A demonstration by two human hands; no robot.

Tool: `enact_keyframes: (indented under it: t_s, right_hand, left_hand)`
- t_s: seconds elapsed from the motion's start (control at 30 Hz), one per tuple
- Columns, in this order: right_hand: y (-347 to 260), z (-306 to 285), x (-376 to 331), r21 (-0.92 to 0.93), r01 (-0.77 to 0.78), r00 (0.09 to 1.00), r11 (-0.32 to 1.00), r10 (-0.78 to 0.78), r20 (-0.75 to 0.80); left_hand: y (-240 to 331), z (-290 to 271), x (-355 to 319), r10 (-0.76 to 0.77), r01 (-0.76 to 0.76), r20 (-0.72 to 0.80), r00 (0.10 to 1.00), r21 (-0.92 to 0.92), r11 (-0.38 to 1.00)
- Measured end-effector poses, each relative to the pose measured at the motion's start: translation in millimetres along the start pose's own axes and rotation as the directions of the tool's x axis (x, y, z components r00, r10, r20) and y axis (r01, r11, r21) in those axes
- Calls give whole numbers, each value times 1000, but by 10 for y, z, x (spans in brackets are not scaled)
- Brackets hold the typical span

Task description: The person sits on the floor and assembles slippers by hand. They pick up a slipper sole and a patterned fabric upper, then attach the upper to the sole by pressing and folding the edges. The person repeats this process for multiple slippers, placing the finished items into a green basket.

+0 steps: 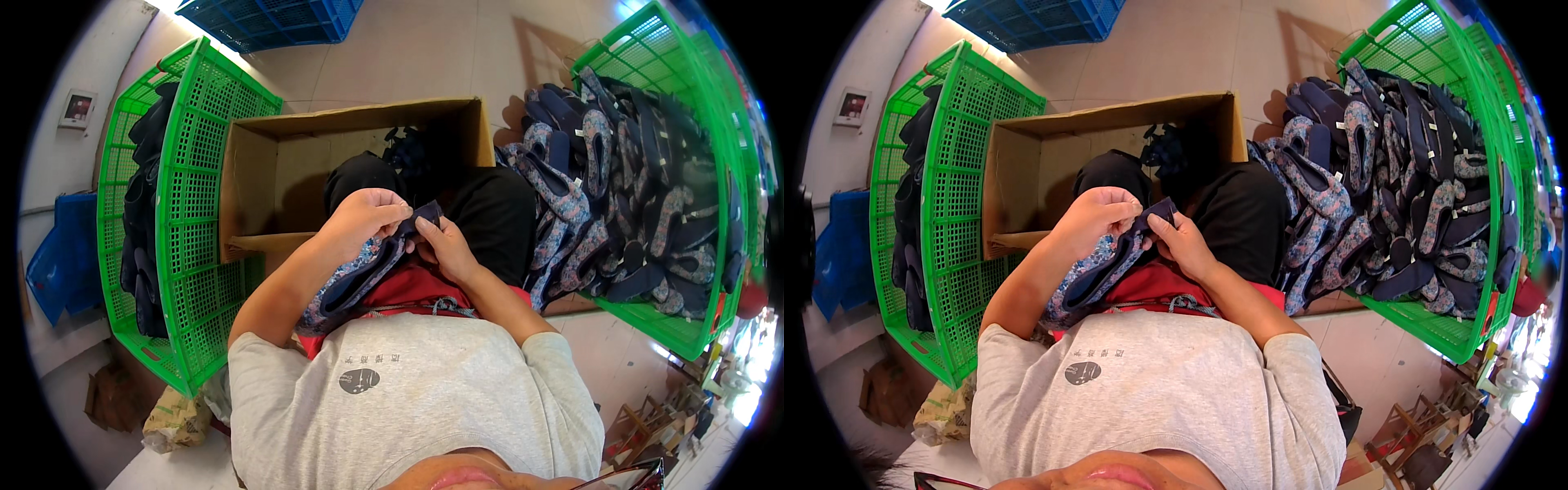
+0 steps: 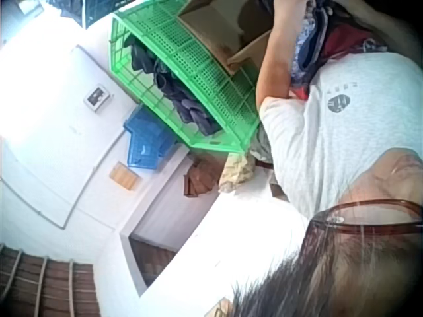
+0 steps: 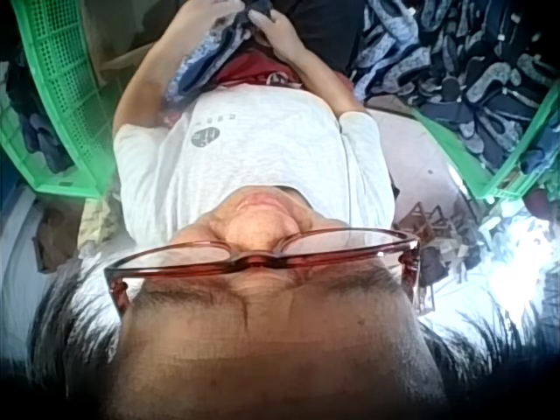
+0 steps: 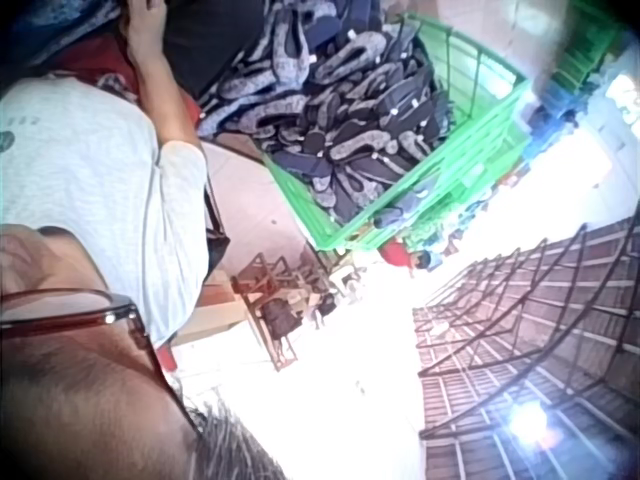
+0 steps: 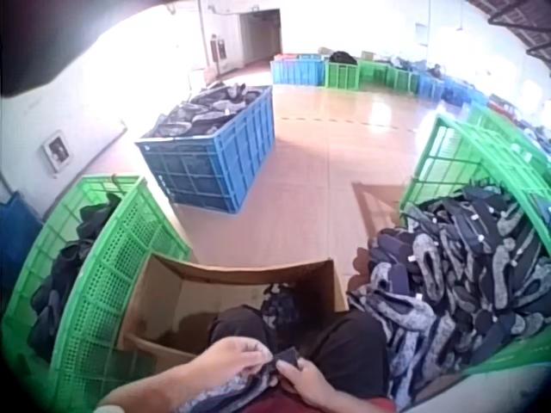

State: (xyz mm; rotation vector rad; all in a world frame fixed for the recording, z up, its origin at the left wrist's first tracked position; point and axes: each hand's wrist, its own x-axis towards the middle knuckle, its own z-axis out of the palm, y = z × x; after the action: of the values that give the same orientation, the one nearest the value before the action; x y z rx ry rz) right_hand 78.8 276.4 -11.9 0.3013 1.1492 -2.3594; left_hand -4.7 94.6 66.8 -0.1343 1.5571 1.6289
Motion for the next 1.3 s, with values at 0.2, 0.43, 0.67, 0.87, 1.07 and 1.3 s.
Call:
enact_keyframes:
  t_s: [0.2, 0.43, 0.67, 0.87, 1.07, 1.3]
  right_hand:
    - [-40, 140, 7, -97, 129, 991, 987, -131, -21]
    - [-63, 161, 29, 41, -2, 994, 999, 7, -106]
    - [-43, 63, 28, 63, -31, 995, 997, 37, -95]
    - [-48, -25, 27, 43, -16, 995, 999, 20, -100]
    - [-140, -97, 24, -33, 13, 985, 999, -19, -173]
    - [-456, -268, 123, -205, 185, 915, 961, -245, -320]
  left_hand:
    - [110, 172, 71, 12, -8, -70, 997, 65, 998]
    - [145, 194, 154, 79, -64, -59, 995, 225, 972]
    - [23, -137, 71, 241, -164, -145, 960, 408, 898]
    - [-155, -158, -291, 297, -141, -161, 941, 613, 777]
    - [-408, 58, -501, 553, -193, -158, 818, 830, 523]
    - [-574, 158, -494, 723, -193, -150, 674, 909, 369]
